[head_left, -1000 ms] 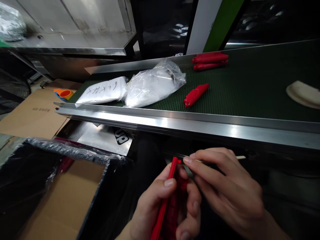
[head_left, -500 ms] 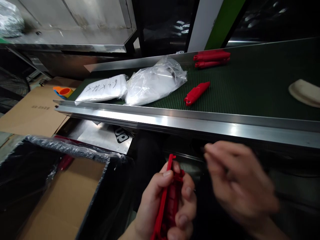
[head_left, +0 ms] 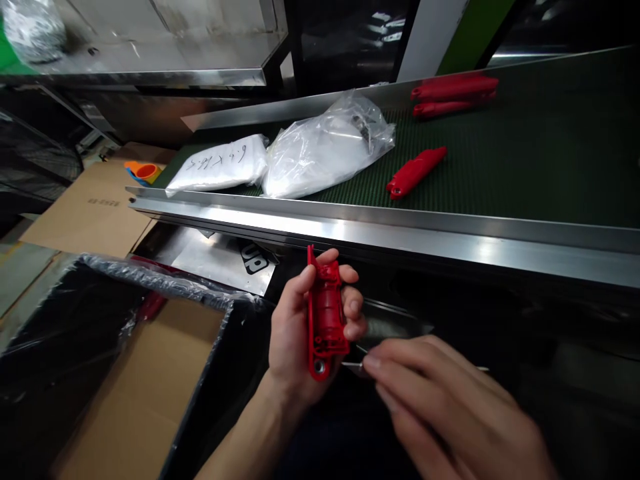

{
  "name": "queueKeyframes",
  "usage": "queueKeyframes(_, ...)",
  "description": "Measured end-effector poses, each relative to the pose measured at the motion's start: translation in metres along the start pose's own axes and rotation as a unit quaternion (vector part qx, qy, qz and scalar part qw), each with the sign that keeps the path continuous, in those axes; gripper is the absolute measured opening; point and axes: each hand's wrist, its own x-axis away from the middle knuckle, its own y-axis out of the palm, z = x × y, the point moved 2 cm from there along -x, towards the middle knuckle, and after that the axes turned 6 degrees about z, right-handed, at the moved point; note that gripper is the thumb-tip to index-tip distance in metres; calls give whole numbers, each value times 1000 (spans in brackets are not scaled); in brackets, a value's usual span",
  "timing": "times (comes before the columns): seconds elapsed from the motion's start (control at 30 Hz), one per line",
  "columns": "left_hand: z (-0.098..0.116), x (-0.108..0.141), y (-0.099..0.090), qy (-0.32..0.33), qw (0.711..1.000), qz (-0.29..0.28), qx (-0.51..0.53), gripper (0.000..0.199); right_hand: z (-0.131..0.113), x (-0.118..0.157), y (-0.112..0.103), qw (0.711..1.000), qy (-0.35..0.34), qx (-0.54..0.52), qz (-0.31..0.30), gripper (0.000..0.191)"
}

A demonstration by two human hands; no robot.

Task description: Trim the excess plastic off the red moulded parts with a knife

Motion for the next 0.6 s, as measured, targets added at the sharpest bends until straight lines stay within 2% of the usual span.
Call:
queueKeyframes(0.1,3,-2,2,7,1000,-19,2,28,-1,-4,7,999,-38,8,-18,32)
queueKeyframes(0.4,2,-3,2,14,999,-30,-4,27,0,-5,8,998,-57,14,-16,31)
queueKeyframes(0.5,6,-2,-1,22,1000,0,-6,28,13,-9,-4,996,-81,38,-16,33)
queueKeyframes(0.6,14,0,-5,35,998,50,-3,28,44,-23,-28,989,-85,122,13,38)
